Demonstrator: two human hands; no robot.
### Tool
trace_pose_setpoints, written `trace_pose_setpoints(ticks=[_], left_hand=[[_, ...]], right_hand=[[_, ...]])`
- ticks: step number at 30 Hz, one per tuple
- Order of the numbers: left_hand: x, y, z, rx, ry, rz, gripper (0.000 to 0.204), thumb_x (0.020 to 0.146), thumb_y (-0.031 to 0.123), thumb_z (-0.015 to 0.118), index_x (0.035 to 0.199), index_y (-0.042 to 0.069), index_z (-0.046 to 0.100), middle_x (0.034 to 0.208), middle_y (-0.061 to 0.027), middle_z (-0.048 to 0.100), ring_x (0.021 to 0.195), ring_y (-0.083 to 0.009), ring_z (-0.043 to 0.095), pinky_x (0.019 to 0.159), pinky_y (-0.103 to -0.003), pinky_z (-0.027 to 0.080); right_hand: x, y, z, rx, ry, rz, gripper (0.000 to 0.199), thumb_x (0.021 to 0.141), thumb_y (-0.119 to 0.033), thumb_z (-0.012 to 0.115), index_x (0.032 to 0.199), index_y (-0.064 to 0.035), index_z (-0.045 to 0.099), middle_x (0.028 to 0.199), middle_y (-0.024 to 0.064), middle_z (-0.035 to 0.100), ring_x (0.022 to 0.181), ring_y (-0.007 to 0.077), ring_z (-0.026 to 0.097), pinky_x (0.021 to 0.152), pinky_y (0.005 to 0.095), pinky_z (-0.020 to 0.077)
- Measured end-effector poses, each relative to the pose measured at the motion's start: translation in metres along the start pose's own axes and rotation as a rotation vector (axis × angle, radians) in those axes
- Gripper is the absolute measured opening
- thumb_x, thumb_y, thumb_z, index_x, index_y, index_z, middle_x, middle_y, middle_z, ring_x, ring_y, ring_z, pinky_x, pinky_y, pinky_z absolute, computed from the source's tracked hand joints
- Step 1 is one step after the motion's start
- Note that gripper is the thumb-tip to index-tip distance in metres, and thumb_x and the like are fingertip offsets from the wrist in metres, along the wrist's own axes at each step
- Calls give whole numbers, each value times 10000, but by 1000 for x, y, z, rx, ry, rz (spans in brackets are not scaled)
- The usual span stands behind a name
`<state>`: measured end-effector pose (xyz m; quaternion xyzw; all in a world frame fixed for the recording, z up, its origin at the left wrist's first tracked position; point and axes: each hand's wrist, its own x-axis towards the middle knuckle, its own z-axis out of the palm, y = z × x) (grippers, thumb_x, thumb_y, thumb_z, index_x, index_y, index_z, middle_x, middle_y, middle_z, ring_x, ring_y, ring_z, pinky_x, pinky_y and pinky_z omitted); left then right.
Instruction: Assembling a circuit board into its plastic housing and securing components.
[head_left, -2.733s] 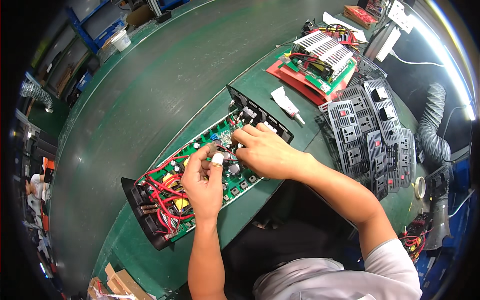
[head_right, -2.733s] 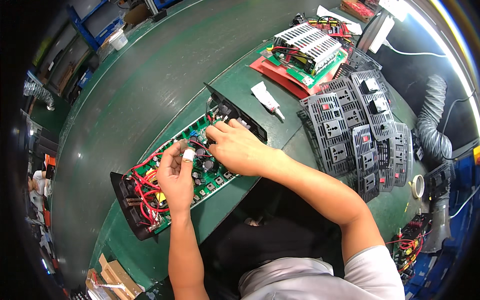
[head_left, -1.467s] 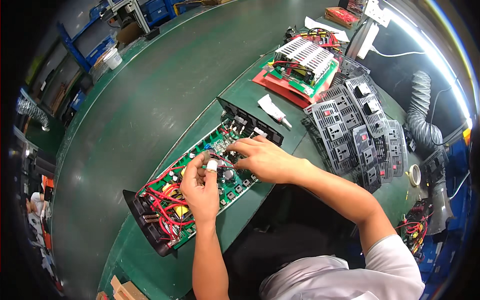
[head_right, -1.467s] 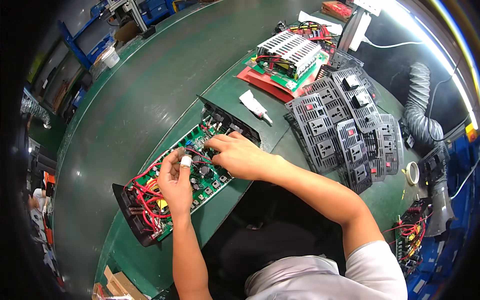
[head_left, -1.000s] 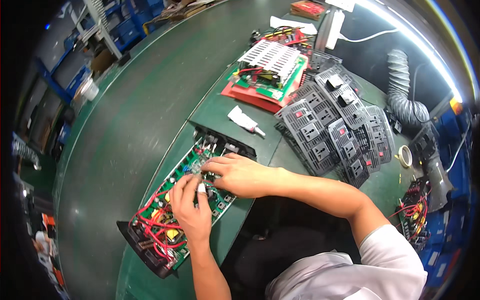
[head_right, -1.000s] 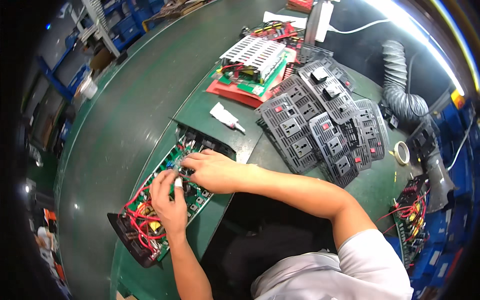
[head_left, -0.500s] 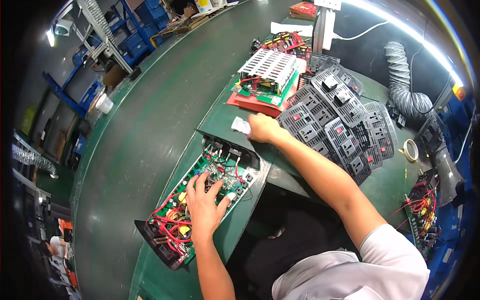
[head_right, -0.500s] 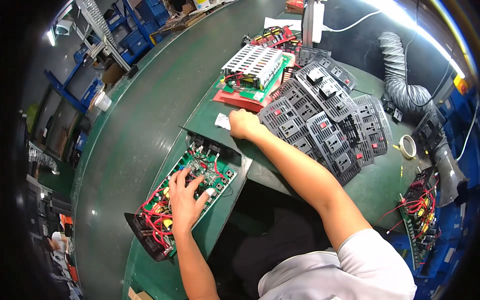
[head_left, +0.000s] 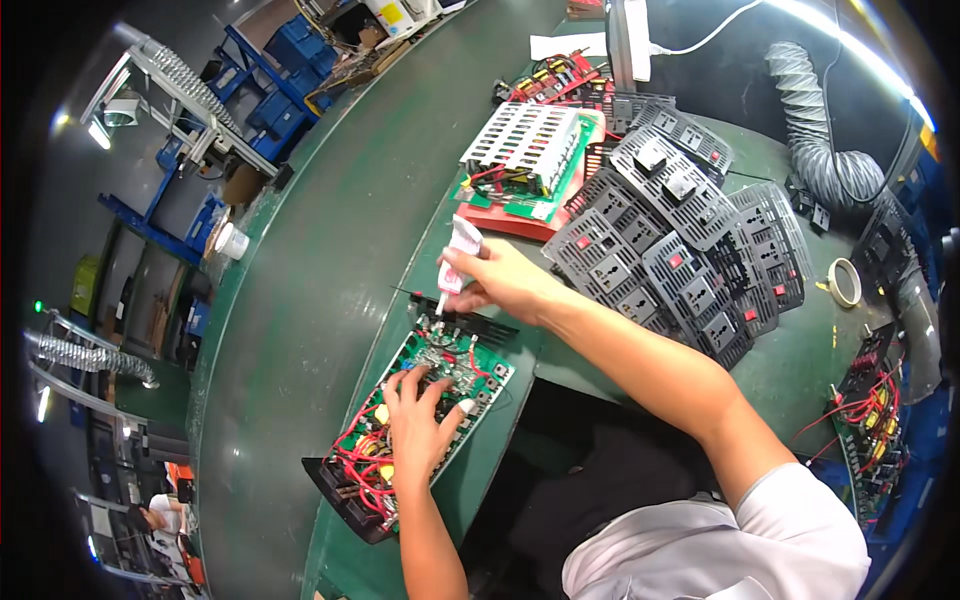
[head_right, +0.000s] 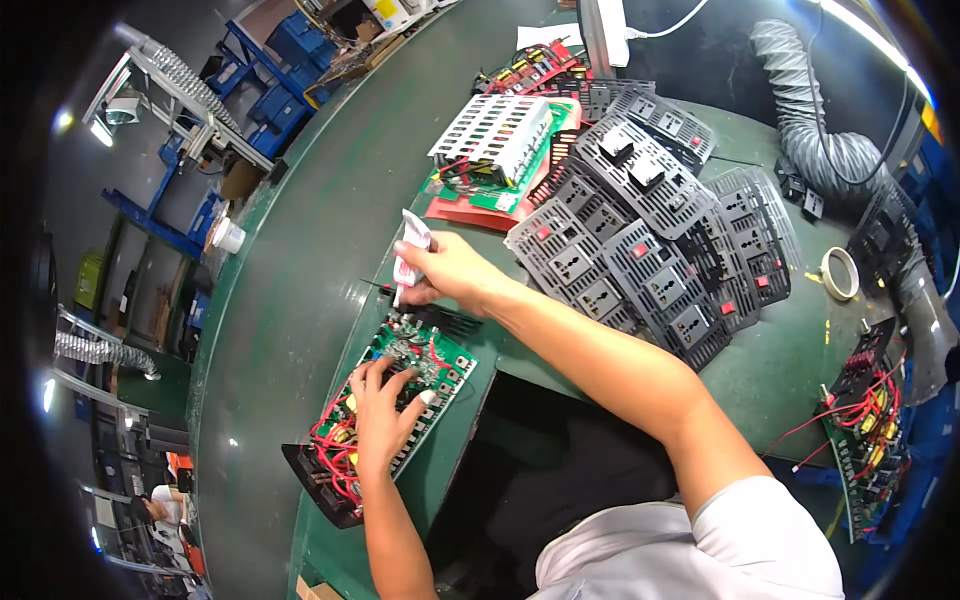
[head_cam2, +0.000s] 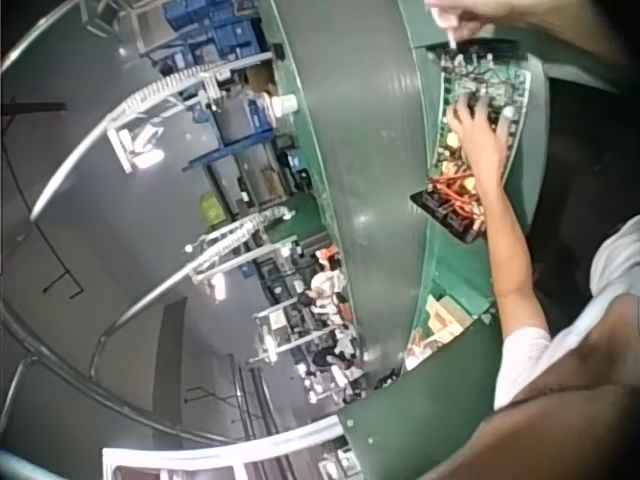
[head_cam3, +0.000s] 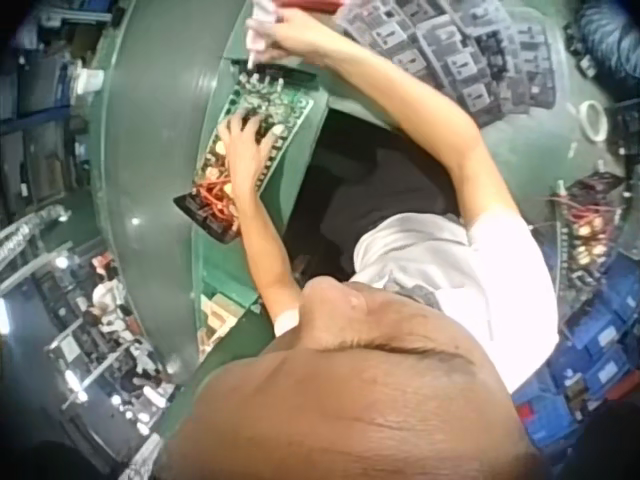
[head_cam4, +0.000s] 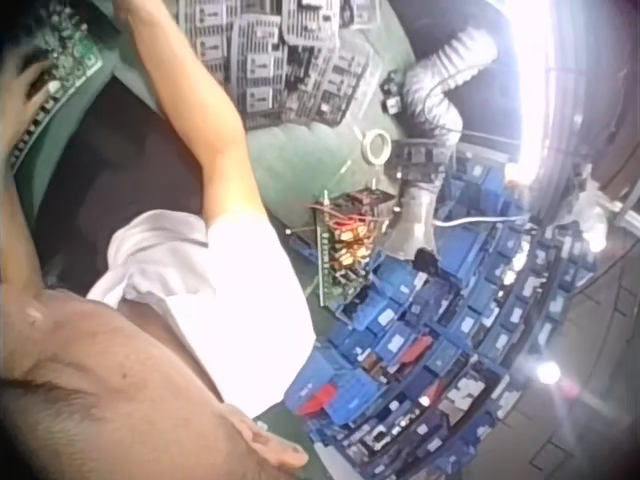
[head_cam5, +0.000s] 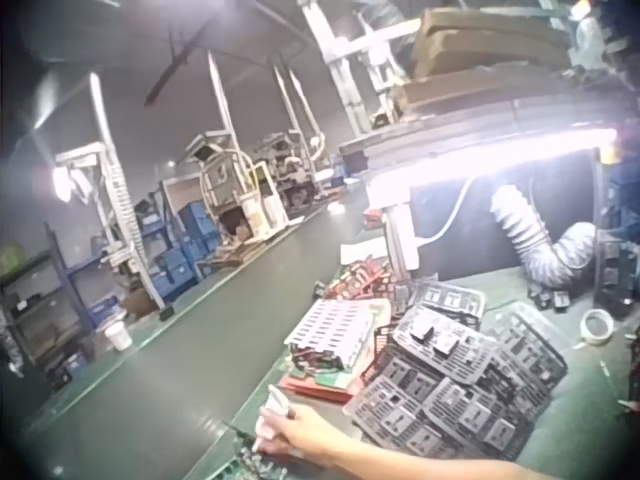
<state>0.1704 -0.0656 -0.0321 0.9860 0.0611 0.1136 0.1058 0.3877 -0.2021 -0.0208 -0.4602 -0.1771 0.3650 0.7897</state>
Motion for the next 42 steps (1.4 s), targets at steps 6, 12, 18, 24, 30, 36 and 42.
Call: trace_pose_setpoints(ticks=[6,12,18,24,30,36,42], left_hand=[[-1,-16,-3,-120,43,34,488,760,260,789,1175,30,678,1279,-135,627,1238,-366,482,1076,-472,395],[-8,-17,4,-124,117,11,448,746,270,786,1128,49,705,1257,-107,641,1234,-371,486,1039,-483,426],[-10,-7,6,-55,131,-77,381,776,247,752,1120,87,717,1318,-67,610,1284,-363,462,1033,-481,442],[-10,-3,10,-65,136,-79,372,764,222,742,1107,81,719,1312,-74,612,1288,-365,472,1028,-479,452],[-8,-6,6,-63,158,-84,371,758,204,758,1101,70,714,1294,-90,619,1276,-359,484,1030,-470,448],[-9,-10,7,-98,158,-76,400,730,132,789,1112,54,700,1307,-103,606,1269,-361,488,1009,-476,466],[-12,-14,11,-119,163,-38,434,712,133,821,1126,67,711,1322,-109,608,1277,-369,495,1008,-475,470]], right_hand=[[-10,-3,15,82,-28,107,527,1053,-477,475,1222,15,561,975,138,681,777,236,740,614,259,595],[-3,3,17,25,4,143,554,1061,-500,440,1197,16,590,866,99,692,558,146,652,418,198,447],[-5,6,20,-53,8,63,470,1056,-427,506,1175,15,610,904,111,706,521,123,586,440,215,435],[-12,3,19,-18,54,83,434,1063,-385,503,1225,13,567,926,130,706,635,190,706,520,245,546],[-6,9,21,-11,17,47,471,1061,-416,493,1180,27,598,893,126,711,635,173,709,522,231,541],[-21,6,37,-88,49,-23,402,1060,-356,521,1080,31,630,811,91,680,623,114,664,548,234,535],[-37,21,55,-747,-20,-18,285,1038,-226,555,986,31,667,704,71,662,550,110,633,488,283,501]])
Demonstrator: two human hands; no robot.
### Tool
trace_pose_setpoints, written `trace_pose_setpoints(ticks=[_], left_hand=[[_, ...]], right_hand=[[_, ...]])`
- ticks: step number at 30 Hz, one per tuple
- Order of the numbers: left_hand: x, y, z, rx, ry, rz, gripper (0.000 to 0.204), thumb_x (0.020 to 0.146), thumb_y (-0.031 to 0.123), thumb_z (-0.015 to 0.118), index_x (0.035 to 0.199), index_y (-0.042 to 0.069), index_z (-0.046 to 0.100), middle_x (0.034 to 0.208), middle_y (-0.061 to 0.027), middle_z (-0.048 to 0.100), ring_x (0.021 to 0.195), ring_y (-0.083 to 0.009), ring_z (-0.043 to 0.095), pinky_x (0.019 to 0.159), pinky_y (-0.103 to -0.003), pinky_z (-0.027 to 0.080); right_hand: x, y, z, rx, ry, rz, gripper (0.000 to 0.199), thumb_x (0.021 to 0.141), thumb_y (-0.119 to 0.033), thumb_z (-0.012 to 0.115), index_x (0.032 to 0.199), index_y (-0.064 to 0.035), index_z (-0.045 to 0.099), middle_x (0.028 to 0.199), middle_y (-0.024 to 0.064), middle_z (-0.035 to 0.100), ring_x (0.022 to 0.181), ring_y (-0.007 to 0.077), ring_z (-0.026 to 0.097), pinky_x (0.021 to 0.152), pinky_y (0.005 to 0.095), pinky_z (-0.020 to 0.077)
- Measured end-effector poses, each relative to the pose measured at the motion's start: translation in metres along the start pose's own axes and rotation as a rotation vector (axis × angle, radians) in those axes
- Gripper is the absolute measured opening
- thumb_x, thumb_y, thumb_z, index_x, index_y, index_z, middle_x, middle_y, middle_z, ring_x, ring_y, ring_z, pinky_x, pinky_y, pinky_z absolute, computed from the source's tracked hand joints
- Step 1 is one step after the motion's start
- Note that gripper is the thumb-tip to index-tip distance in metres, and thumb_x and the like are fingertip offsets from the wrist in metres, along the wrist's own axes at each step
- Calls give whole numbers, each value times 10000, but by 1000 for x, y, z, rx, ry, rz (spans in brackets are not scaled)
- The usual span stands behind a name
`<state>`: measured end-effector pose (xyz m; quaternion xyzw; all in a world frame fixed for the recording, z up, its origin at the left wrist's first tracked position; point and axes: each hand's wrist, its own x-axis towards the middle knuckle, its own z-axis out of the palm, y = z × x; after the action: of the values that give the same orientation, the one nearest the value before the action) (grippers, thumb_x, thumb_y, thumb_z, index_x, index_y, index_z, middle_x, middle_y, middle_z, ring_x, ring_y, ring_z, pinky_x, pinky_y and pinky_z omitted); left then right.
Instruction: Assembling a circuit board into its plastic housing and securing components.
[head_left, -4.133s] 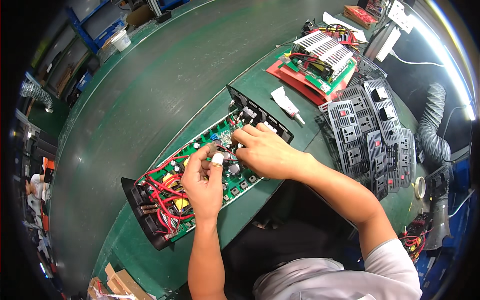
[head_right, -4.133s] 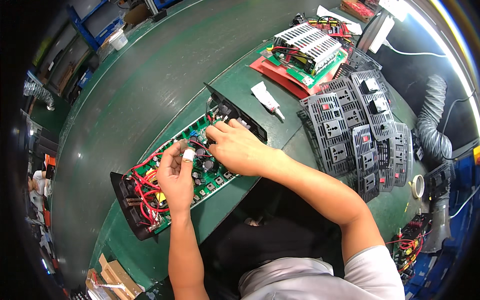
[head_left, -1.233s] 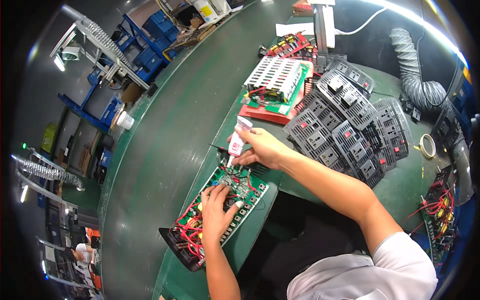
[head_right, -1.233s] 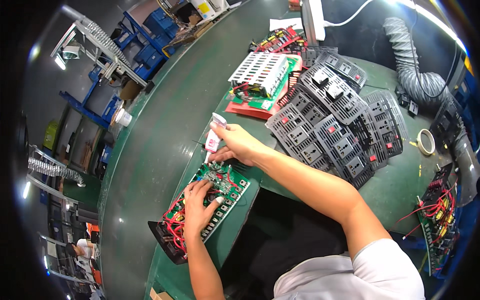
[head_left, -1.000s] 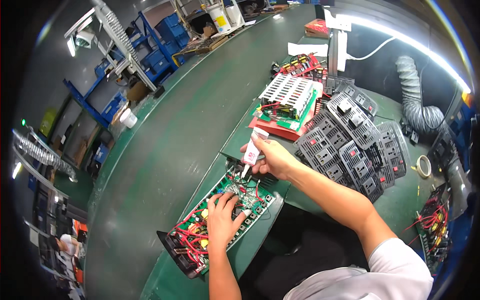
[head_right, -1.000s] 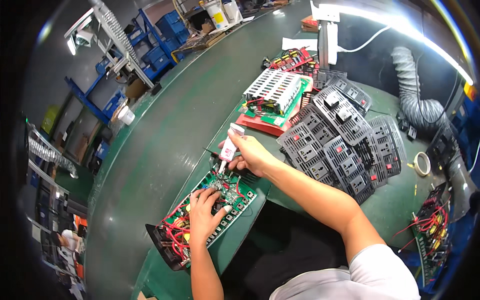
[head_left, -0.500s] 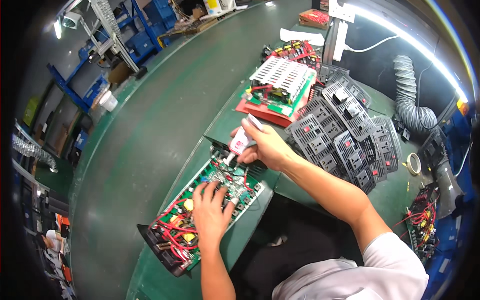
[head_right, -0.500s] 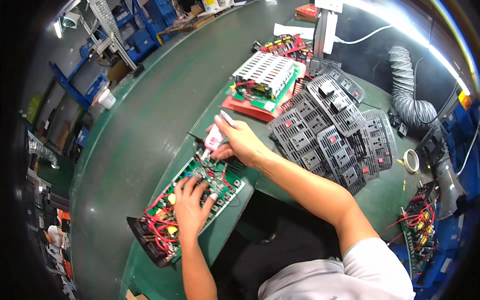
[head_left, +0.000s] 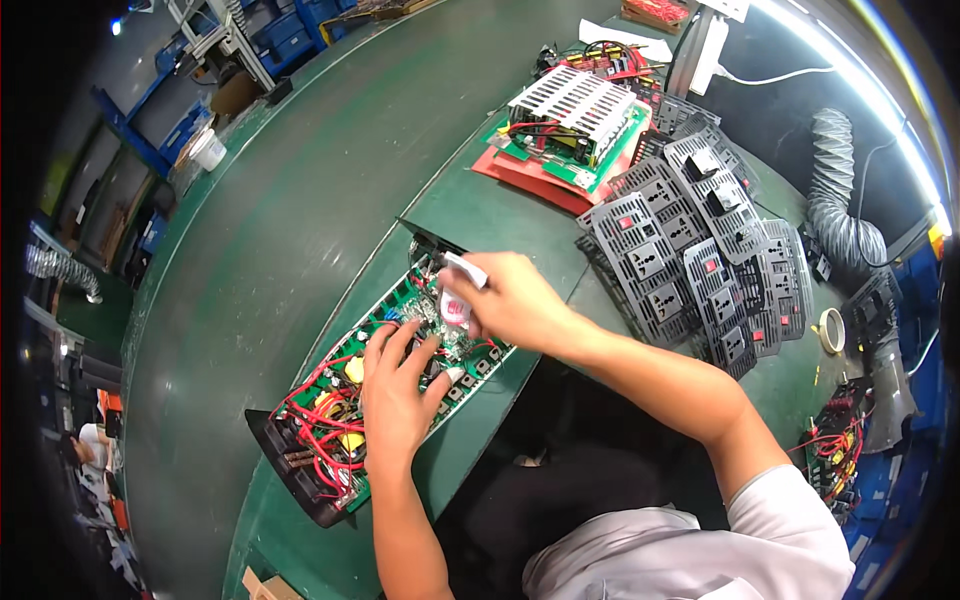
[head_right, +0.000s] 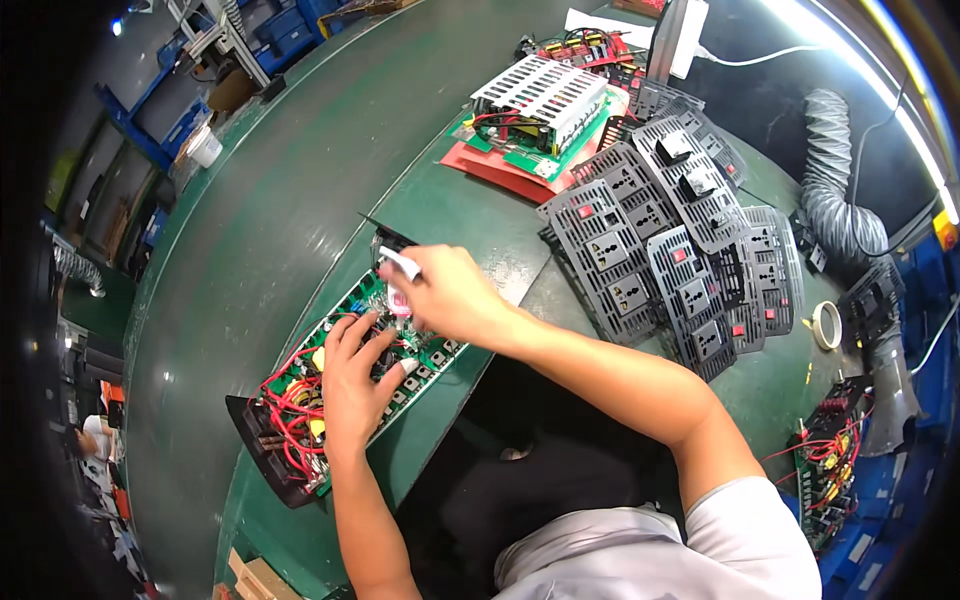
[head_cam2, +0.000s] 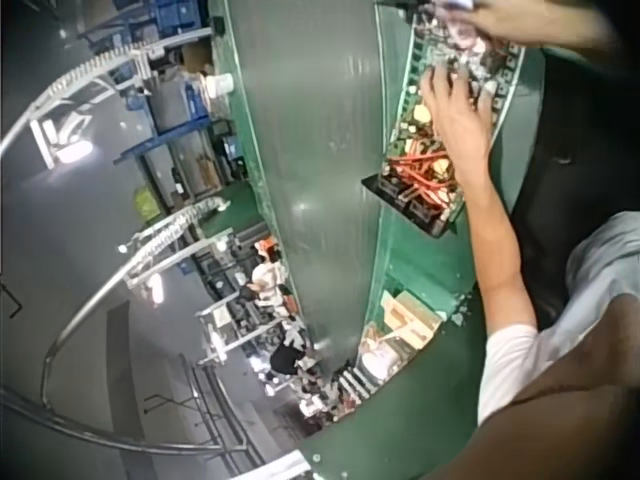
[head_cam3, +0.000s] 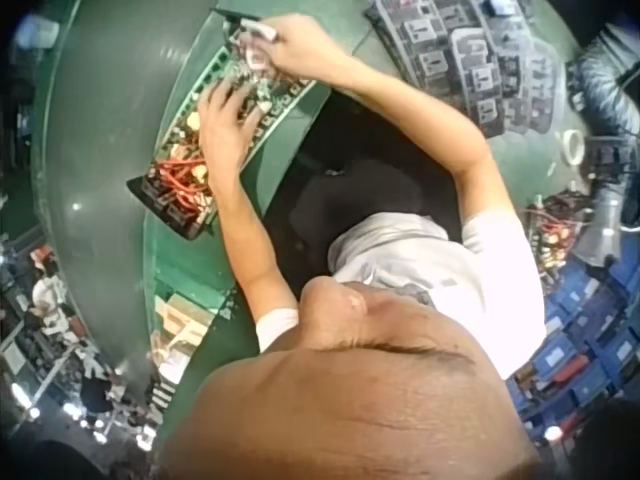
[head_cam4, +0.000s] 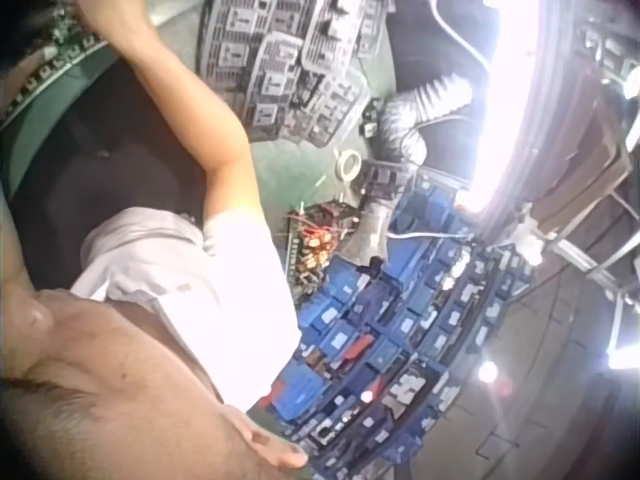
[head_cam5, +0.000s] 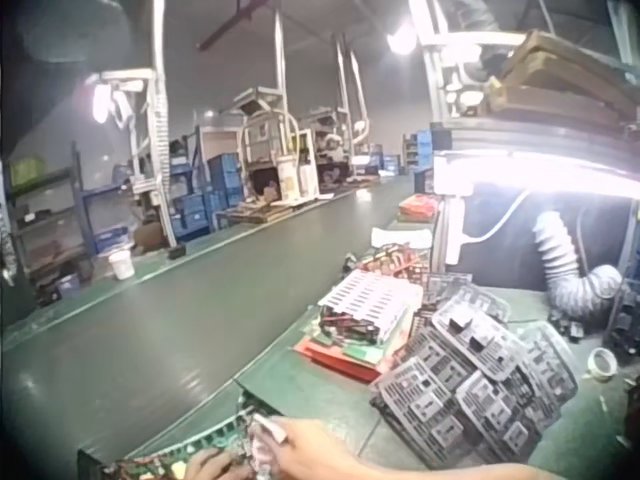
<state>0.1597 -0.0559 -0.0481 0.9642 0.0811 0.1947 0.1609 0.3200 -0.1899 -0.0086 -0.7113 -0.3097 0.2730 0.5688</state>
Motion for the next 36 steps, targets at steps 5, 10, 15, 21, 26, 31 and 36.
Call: trace_pose_setpoints(ticks=[5,10,15,21,26,31,36], left_hand=[[1,3,0,-23,7,-24,407,677,76,832,1071,48,731,1307,-125,619,1275,-369,498,1017,-473,460],[2,3,-1,0,-10,-36,401,677,83,832,1065,47,736,1310,-128,619,1272,-370,497,1017,-473,461],[3,2,-1,-28,2,-32,429,673,88,836,1087,50,732,1302,-128,620,1269,-370,496,1025,-479,454],[3,2,-2,-45,-17,-59,391,702,109,803,1081,43,738,1319,-127,620,1284,-370,488,1049,-468,431],[2,3,-3,-45,-23,-66,403,699,108,803,1091,44,735,1316,-129,620,1292,-368,483,1056,-468,427],[4,4,-1,-43,-24,-64,406,693,98,800,1090,42,735,1317,-131,619,1299,-363,480,1062,-467,422],[3,4,-2,-15,-1,-28,418,677,80,825,1082,46,729,1286,-124,625,1256,-364,503,1017,-470,457]], right_hand=[[-4,15,14,-202,18,-202,183,984,-154,617,953,21,664,703,180,659,554,261,658,550,390,495],[2,32,19,-208,28,-265,165,969,-134,637,916,21,657,694,177,654,586,261,660,563,396,491],[2,35,22,-175,35,-226,181,976,-137,627,905,27,660,680,168,650,553,231,643,544,383,488],[3,41,25,-205,49,-226,219,992,-158,615,892,31,657,659,160,635,540,231,640,528,380,488],[3,37,24,-205,43,-202,232,992,-161,615,869,33,646,654,164,634,540,234,648,525,378,489],[3,41,23,-197,61,-245,230,991,-158,614,867,32,651,658,169,638,540,246,652,526,384,490],[3,39,23,-201,40,-191,205,982,-146,615,887,29,663,679,179,650,547,264,657,533,397,494]])
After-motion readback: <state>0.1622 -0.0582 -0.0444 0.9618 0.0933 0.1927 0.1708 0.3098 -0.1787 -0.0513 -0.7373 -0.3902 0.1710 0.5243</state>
